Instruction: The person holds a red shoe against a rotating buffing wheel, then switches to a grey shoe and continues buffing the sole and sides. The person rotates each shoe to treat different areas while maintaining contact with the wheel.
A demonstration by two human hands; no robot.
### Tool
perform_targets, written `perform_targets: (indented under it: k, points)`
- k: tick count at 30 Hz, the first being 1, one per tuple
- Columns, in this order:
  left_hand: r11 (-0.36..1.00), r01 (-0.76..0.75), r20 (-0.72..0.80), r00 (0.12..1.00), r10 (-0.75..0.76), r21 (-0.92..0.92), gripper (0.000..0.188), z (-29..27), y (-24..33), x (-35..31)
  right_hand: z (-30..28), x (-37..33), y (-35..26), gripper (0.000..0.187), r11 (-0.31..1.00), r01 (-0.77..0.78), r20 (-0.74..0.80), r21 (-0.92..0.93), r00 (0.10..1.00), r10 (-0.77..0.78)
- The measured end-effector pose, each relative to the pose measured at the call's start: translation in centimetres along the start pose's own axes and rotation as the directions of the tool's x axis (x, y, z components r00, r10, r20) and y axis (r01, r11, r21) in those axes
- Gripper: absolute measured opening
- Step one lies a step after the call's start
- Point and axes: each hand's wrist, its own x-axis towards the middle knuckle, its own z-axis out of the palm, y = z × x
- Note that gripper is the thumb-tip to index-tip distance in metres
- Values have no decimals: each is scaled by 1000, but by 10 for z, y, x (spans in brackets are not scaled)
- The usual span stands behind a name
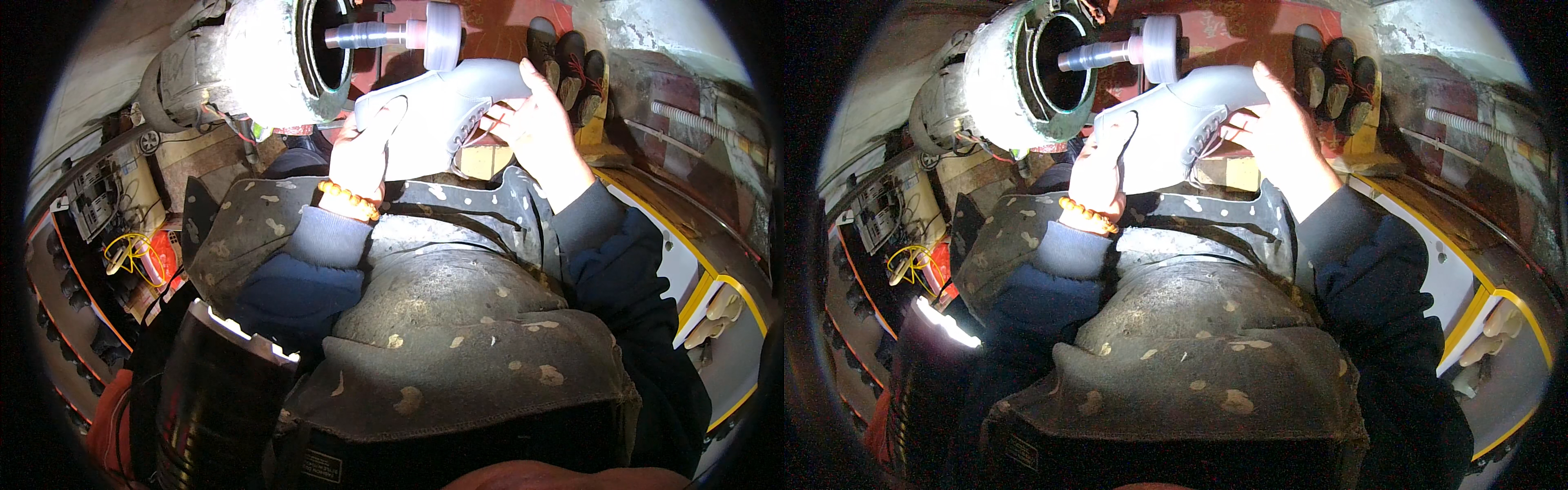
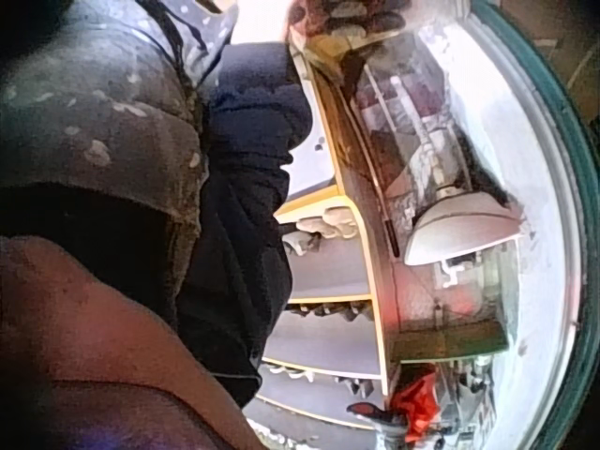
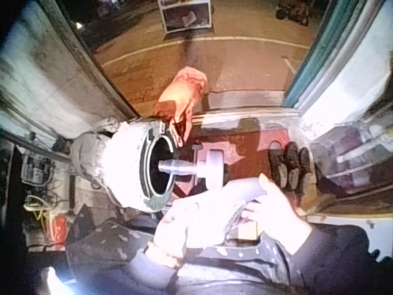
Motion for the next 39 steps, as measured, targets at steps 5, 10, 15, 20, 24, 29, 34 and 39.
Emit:
perform_targets:
  k: [5, 10, 15, 20, 24, 29, 34, 39]
  points:
    - [1000, -11, 13, 1000, 11, -4, 41, -7, -1, -5, 2, -1, 3, 81, 1000, -20, 10, -2, 1000, 20]
    - [999, -33, 62, 998, 32, 7, 43, 2, -6, 3, -1, -2, -8, 74, 999, 34, 15, 9, 999, -34]
    - [998, -34, 102, 994, 39, -47, 45, 7, -5, 4, -3, 3, -11, 71, 999, 27, 23, -23, 999, -26]
    - [999, 2, -6, 1000, -3, -54, 45, 4, -6, -8, 1, 8, -5, 69, 998, 7, 0, -58, 1000, -7]
    - [991, 1, -50, 999, -8, -135, 37, 1, -11, -12, 6, 5, -1, 71, 996, 18, -9, -83, 1000, -19]
    - [982, 20, -108, 993, -41, -190, 36, -4, -19, -20, 12, 0, 1, 76, 990, 10, 58, -138, 998, -2]
    - [956, 100, -142, 979, -144, -276, 43, -9, -26, -34, 22, -6, 1, 79, 974, 10, 51, -226, 999, 2]
    - [960, 53, -29, 998, -64, -274, 44, -7, -34, -23, 20, -8, -8, 84, 987, 14, -9, -163, 1000, -16]
